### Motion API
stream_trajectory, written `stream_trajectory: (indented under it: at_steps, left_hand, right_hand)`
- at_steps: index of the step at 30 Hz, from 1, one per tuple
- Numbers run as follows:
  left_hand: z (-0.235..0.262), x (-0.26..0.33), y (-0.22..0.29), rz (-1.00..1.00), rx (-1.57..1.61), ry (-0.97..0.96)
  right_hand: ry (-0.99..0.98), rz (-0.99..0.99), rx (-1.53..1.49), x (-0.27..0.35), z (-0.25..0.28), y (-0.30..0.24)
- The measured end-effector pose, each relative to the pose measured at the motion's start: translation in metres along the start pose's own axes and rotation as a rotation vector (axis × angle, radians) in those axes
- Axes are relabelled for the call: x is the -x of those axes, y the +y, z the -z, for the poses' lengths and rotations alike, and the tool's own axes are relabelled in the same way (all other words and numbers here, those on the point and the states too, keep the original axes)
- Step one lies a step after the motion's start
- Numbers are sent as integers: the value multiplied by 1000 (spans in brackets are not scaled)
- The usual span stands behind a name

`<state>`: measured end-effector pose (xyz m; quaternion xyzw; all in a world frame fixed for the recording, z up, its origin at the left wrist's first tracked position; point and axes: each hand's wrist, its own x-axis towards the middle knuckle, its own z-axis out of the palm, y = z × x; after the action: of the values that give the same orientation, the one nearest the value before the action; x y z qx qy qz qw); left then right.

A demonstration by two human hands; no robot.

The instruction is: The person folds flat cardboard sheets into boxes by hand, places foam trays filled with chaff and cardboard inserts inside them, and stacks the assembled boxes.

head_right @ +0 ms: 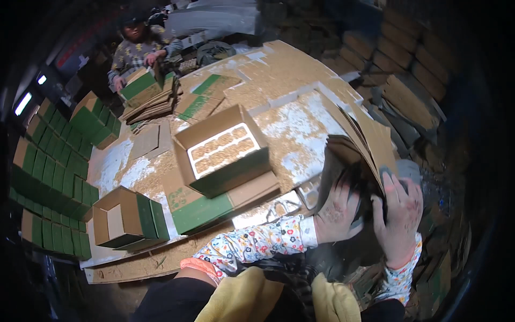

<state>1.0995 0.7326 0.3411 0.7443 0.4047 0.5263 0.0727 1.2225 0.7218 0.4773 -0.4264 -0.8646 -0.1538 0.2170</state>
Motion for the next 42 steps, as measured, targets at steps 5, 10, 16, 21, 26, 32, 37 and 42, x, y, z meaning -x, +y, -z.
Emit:
stream_trajectory:
  at_steps: [5,10,16,21,26,32,37,42]
  left_hand:
    - [145,-75,-70,-2,-296,477]
    - [286,-79,-153,470,-496,255]
    - [317,52,-180,780,-881,-216]
    - [317,98,-165,690,-1002,-320]
    - [304,97,-171,698,-961,-110]
    - [295,88,-173,688,-984,-177]
    - [309,88,-167,662,-839,-99]
    - [390,14,-194,503,-613,695]
  right_hand:
    - [238,504,61,-187,25,-120]
    - [-145,449,-151,-367,-66,-189]
    - [-143,309,-672,-446,-230,-183]
    - [15,211,-961,-470,-282,-198]
    - [46,-93,-1200,-480,-318,-205]
    - [-307,255,-1315,-499,-414,-161]
    - [-214,-216,-1775,-450,-349,-151]
    - [-197,-38,-1709,-400,-278,-159]
